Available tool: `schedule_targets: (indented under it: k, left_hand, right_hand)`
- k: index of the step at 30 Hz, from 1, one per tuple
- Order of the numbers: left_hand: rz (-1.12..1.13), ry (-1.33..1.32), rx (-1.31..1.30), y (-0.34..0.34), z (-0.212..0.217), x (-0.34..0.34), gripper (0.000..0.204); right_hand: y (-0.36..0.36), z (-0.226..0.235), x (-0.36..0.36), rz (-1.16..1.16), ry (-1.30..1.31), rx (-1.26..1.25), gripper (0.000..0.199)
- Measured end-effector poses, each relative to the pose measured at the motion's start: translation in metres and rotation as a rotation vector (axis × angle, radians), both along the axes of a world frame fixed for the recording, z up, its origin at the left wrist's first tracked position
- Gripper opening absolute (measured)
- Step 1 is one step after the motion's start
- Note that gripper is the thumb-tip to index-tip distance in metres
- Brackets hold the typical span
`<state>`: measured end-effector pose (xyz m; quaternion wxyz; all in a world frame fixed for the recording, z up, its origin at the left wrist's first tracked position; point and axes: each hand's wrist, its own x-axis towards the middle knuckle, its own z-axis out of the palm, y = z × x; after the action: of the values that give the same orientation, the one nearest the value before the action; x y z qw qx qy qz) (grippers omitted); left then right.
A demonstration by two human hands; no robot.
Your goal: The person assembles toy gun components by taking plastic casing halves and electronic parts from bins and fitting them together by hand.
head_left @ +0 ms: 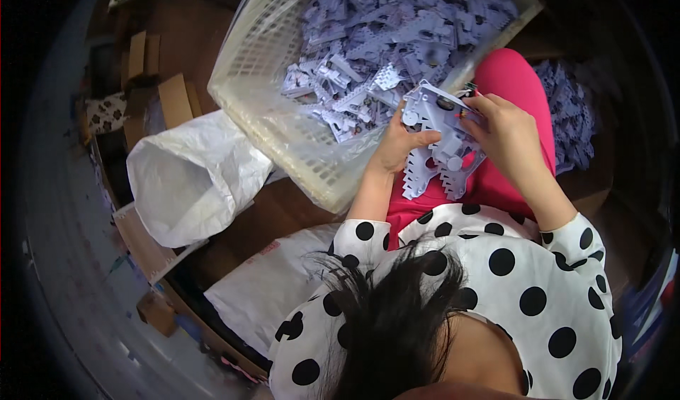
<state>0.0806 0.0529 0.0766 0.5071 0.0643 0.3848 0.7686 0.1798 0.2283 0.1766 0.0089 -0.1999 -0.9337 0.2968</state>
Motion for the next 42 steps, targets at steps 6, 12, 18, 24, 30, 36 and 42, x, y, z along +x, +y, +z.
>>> schedule_targets:
  k: [6,12,18,24,30,36,42]
  left_hand:
    - [0.290,0.003,-0.312,-0.034,-0.025,-0.045,0.046]
    - [0.612,-0.269,-0.335,-0.159,-0.167,-0.119,0.037]
    - [0.757,-0.480,-0.393,-0.203,-0.279,-0.119,0.038]
    - [0.828,-0.352,-0.695,-0.244,-0.339,-0.130,0.052]
    - [-0.593,0.927,-1.954,-0.218,-0.354,-0.130,0.033]
    - [0.051,1.043,-1.644,-0.187,-0.269,-0.147,0.055]
    - [0.206,0.996,-0.964,-0.003,-0.075,-0.087,0.052]
  right_hand:
    - [-0.032,-0.028,-0.083,0.327,0.191,0.080,0.030]
    - [-0.029,0.007,-0.092,0.567,0.365,0.132,0.036]
    - [0.060,0.005,-0.026,0.221,-0.018,0.218,0.035]
    - [0.110,-0.016,0.062,-0.129,-0.120,0.127,0.029]
    - [0.152,-0.085,0.185,-0.397,-0.488,0.047,0.028]
    - [0.156,-0.202,0.277,-0.568,-0.581,-0.067,0.030]
    - [0.154,-0.268,0.294,-1.005,-0.237,-0.271,0.041]
